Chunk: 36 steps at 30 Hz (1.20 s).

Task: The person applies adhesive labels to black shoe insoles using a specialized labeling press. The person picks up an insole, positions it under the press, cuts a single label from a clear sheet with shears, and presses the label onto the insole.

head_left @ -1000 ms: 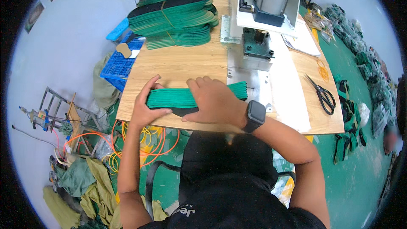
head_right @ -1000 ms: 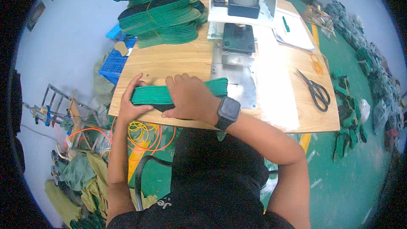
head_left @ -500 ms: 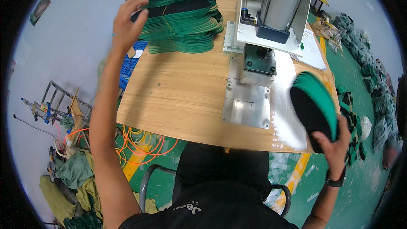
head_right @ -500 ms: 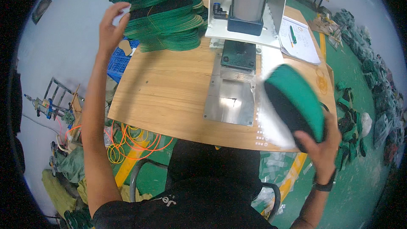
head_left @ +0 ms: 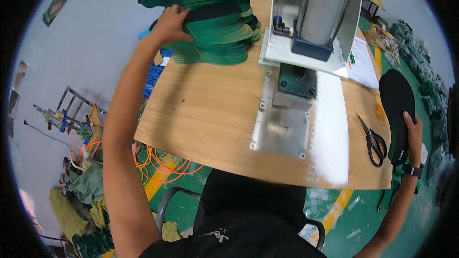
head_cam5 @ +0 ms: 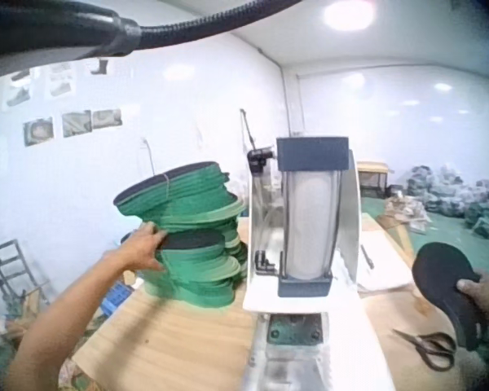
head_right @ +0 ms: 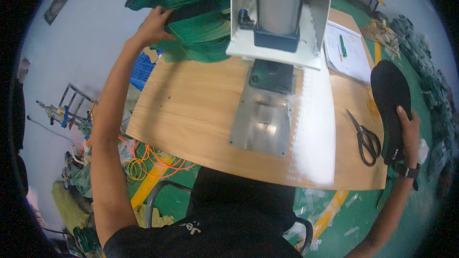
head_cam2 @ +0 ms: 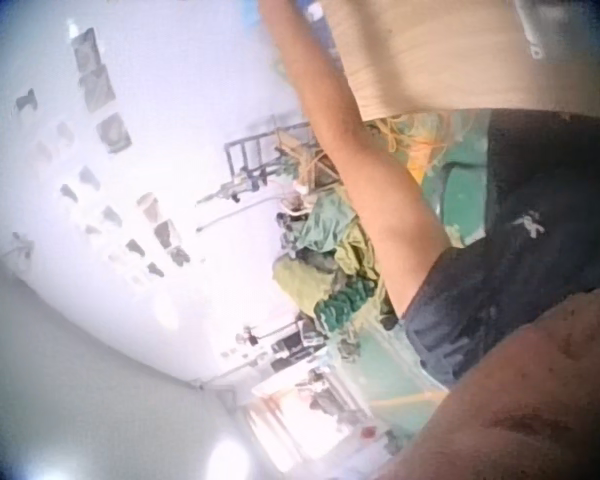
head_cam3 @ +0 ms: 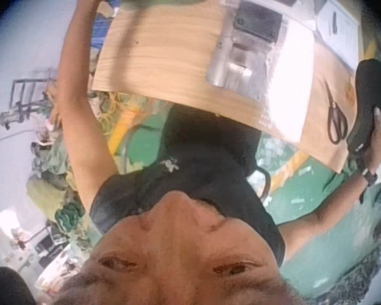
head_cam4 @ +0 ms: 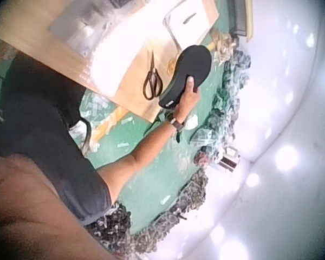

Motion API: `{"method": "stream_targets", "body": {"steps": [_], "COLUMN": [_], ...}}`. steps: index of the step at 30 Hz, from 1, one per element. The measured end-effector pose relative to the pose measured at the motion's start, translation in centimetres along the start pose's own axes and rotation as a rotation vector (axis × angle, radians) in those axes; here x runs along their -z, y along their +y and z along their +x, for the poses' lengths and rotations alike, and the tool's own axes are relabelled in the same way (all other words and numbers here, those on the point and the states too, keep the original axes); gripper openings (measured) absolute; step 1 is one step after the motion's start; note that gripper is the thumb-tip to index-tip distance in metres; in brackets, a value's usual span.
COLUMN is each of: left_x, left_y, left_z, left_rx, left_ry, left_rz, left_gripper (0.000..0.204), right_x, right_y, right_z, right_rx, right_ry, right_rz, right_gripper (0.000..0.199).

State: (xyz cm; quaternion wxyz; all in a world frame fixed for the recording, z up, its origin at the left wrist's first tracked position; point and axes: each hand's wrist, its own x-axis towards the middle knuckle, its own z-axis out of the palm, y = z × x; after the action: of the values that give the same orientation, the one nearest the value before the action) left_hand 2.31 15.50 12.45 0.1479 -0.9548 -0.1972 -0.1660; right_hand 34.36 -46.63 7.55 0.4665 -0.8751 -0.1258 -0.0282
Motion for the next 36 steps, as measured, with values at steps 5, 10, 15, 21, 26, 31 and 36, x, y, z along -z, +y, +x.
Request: {"method": "stream_targets", "body": {"steps": [5,10,15,21,26,31,36], "left_x": [4.1,7.9,8.4,10.8,10.2,5.6,4.0], "left_y": [-1.0,-3.7,-3.6,-3.1,-2.6,10.6,14.7], "left_z": [1.7,5.2,5.9,3.2,-8.5,-20.2,-26.6], "left_rx": [-0.280,-0.104,0.089,0.346,0.222,0.065,0.134], "left_ry": [0.331,0.469,0.121,0.308,0.451,0.466,0.212], "left_rz": [-0.288,-0.033,0.013,-0.381,-0.493,-0.566,-0.745], "left_gripper": [0.048,0.069,0.069,0.064,0.072,0.067,0.079], "right_x": [-0.3,-3.8,-5.4,-4.6,-9.9,-23.9,-29.5], "right_y": [0.5,3.2,5.6,2.6,-7.6,-15.6,-20.7], "right_z": [2.1,3.8,5.0,0.7,-13.5,-26.5,-30.4], "right_rx": [0.077,0.080,0.177,0.488,0.750,0.379,0.022], "right_ry": [-0.220,-0.369,-0.315,0.170,-0.213,-0.876,-0.936], "right_rz": [0.130,-0.210,-0.419,-0.177,0.398,0.899,1.407], "right_gripper": [0.060,0.050,0.054,0.045,0.045,0.092,0.042]}}
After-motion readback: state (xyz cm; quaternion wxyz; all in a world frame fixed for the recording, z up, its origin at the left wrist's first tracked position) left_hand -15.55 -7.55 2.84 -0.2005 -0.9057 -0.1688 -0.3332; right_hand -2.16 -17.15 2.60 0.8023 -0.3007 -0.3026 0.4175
